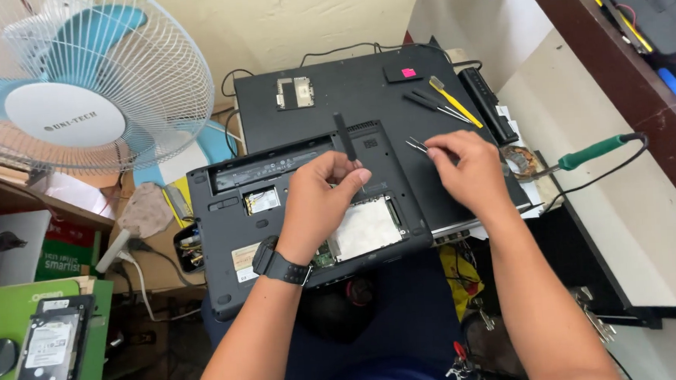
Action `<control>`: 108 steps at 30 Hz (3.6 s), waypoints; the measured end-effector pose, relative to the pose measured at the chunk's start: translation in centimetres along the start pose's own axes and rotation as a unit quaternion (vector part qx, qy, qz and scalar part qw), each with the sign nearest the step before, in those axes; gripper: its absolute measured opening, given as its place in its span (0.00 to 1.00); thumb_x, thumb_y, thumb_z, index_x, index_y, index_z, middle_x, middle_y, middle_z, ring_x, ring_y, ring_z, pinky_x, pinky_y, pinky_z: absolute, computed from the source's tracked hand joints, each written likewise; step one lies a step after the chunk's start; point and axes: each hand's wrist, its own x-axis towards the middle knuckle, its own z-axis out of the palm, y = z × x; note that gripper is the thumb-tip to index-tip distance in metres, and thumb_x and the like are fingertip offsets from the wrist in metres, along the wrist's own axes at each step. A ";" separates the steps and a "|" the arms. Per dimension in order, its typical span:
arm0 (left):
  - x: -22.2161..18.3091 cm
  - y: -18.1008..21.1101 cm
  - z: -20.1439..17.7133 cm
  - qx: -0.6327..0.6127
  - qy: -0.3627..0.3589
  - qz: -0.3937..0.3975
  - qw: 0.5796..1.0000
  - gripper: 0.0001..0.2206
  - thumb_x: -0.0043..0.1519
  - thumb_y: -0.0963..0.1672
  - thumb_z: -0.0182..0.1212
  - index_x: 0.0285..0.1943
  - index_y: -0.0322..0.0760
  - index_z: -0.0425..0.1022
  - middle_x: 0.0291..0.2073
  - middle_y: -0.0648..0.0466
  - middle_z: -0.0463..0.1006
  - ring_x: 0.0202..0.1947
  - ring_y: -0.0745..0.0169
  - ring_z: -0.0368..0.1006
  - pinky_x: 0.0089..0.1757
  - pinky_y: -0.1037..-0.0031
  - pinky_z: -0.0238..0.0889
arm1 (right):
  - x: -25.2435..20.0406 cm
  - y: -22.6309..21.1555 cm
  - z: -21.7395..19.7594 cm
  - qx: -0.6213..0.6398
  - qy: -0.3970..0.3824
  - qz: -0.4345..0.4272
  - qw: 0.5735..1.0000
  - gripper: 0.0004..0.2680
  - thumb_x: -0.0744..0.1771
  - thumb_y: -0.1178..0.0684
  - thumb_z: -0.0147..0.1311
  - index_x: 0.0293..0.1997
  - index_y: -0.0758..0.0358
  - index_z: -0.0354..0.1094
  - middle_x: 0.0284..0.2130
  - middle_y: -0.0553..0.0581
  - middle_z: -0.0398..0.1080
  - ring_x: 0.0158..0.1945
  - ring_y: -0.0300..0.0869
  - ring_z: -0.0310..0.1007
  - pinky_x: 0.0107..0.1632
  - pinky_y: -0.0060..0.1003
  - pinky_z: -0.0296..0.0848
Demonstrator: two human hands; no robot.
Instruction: Disassembling the bottom casing of a laptop using a screwdriver and prying tool to remove components like the battery.
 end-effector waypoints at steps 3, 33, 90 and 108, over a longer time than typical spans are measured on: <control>0.2 -0.2 -0.4 -0.075 0.005 -0.014 0.997 0.09 0.68 0.46 0.78 0.49 0.36 0.88 0.34 0.49 0.92 0.34 0.70 0.80 0.37 0.77 0.71 | -0.8 -3.1 -0.5 0.106 0.004 0.018 0.994 0.05 0.71 0.60 0.70 0.49 0.53 0.88 0.37 0.56 0.84 0.44 0.49 0.85 0.47 0.40 0.83; -1.5 1.9 -3.3 -0.244 0.079 -0.002 0.967 0.06 0.71 0.42 0.74 0.52 0.35 0.86 0.38 0.47 0.92 0.36 0.76 0.77 0.38 0.85 0.61 | 2.5 -9.3 3.5 0.382 -0.097 0.144 0.907 0.05 0.75 0.56 0.60 0.48 0.67 0.77 0.30 0.64 0.79 0.27 0.44 0.80 0.28 0.33 0.79; -6.2 -0.2 -7.7 -0.147 0.109 -0.025 0.983 0.06 0.72 0.42 0.73 0.49 0.31 0.89 0.26 0.46 0.87 0.30 0.68 0.71 0.33 0.76 0.65 | 19.5 -2.5 13.2 -0.153 -0.251 -0.132 0.947 0.05 0.72 0.54 0.66 0.47 0.61 0.86 0.46 0.62 0.76 0.58 0.57 0.80 0.60 0.52 0.81; -6.6 0.3 -8.3 -0.141 0.115 -0.028 0.983 0.06 0.72 0.42 0.73 0.48 0.30 0.89 0.25 0.46 0.86 0.29 0.67 0.71 0.32 0.75 0.66 | 20.1 -3.3 14.7 -0.154 -0.254 -0.145 0.944 0.05 0.71 0.54 0.67 0.48 0.63 0.86 0.46 0.62 0.76 0.57 0.56 0.79 0.58 0.54 0.82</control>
